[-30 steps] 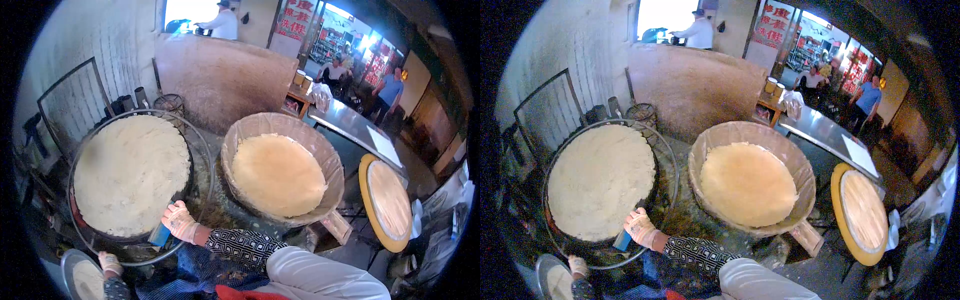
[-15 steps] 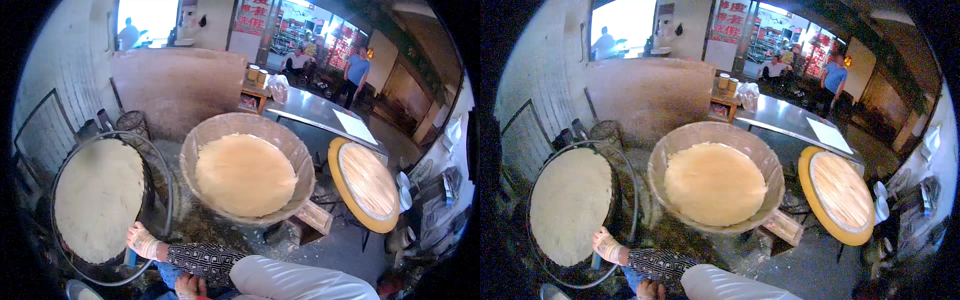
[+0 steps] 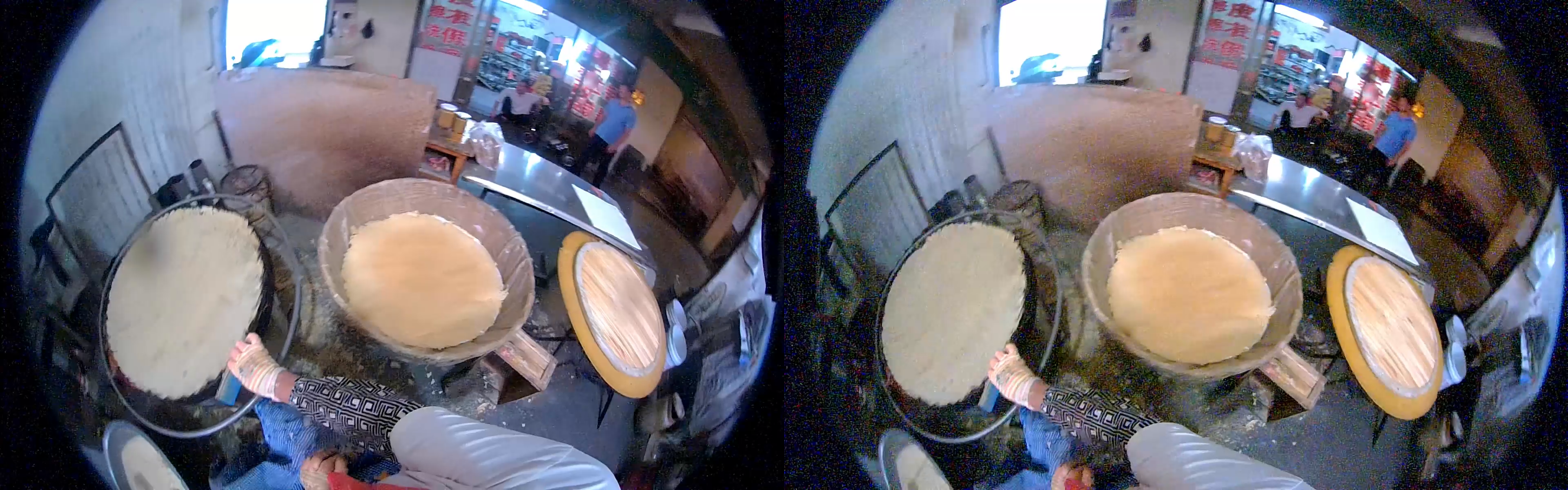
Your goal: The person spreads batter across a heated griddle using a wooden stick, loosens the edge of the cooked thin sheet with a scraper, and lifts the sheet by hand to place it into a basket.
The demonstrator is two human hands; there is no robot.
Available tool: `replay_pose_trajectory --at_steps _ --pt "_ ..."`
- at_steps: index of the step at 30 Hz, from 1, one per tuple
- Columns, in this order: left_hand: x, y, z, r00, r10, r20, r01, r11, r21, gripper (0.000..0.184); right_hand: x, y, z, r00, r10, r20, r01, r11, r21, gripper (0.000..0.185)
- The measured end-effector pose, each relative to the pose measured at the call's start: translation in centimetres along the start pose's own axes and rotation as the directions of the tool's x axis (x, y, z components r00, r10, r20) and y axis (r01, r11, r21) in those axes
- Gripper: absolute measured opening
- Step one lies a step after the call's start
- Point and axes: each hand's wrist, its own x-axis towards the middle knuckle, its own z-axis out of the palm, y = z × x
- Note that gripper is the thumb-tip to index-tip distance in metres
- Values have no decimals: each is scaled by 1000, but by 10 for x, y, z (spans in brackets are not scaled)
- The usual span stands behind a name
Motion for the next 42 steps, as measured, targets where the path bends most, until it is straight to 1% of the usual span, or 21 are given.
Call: replay_pose_trajectory --at_steps 2,4,5,7,8,9,10,15,20,22,23,25,26,32,34,35,37,38,39,40,42 --pt "-13 -12 -10 997 -7 -79 2 997 -72 27 10 -4 4 995 -7 -96 -9 986 -168 7" --pt "18 41 -82 991 -55 -123 43 994 -95 17 13 -28 -8 994 -105 15 106 993 -48 2" --pt "35 70 -117 986 -79 -145 63 992 -109 18 18 -24 -52 989 -101 112 110 990 -85 3" --pt "41 53 -127 983 -61 -171 47 995 -86 18 33 -10 -49 993 -60 104 77 984 -163 4" --pt "42 40 -139 980 -34 -194 19 997 -78 17 35 2 -20 980 -152 -131 152 988 -10 3" --pt "35 30 -149 976 -49 -211 40 998 -45 16 33 6 0 956 -170 -238 179 984 18 10" --pt "27 25 -161 974 -46 -222 42 999 -22 15 29 3 -15 973 -166 -162 169 986 1 16" --pt "21 -11 -216 928 -173 -332 175 984 -24 10 39 15 14 972 -185 -146 190 982 18 19" --pt "-6 -43 -270 905 -181 -384 293 921 257 10 42 9 9 953 -229 -197 238 971 27 15" --pt "-15 -72 -297 891 -246 -381 354 902 246 7 41 6 2 951 -252 -179 262 964 37 18" --pt "-25 -98 -302 847 -253 -468 399 884 244 7 41 6 1 951 -258 -171 270 961 52 22" --pt "-34 -136 -319 789 -411 -457 551 801 232 8 41 9 -3 948 -272 -167 284 958 49 23" --pt "-30 -143 -336 719 -585 -375 681 701 213 13 41 7 -5 948 -273 -165 285 957 48 23" --pt "-25 -263 -348 661 -661 -356 740 494 456 26 42 7 3 933 -316 -172 321 947 1 19" --pt "-16 -305 -329 800 -482 -357 580 472 664 37 43 2 3 922 -335 -192 342 940 5 16" --pt "-8 -321 -317 824 -459 -332 543 476 692 44 44 -4 -3 923 -340 -182 340 940 -31 12" --pt "11 -326 -304 866 -467 -176 395 425 815 38 46 -6 -2 920 -347 -181 347 937 -32 10" --pt "27 -313 -297 860 -505 -74 296 375 878 35 47 -5 -1 919 -348 -186 348 937 -32 9" --pt "50 -317 -271 728 -677 110 188 352 917 25 46 -3 -1 928 -329 -177 329 944 -31 9" --pt "67 -318 -245 524 -808 269 71 356 932 16 49 -3 -3 934 -313 -172 313 949 -27 9" --pt "71 -234 -253 599 -753 273 184 461 868 11 46 -6 -11 952 -270 -142 272 962 -9 10"
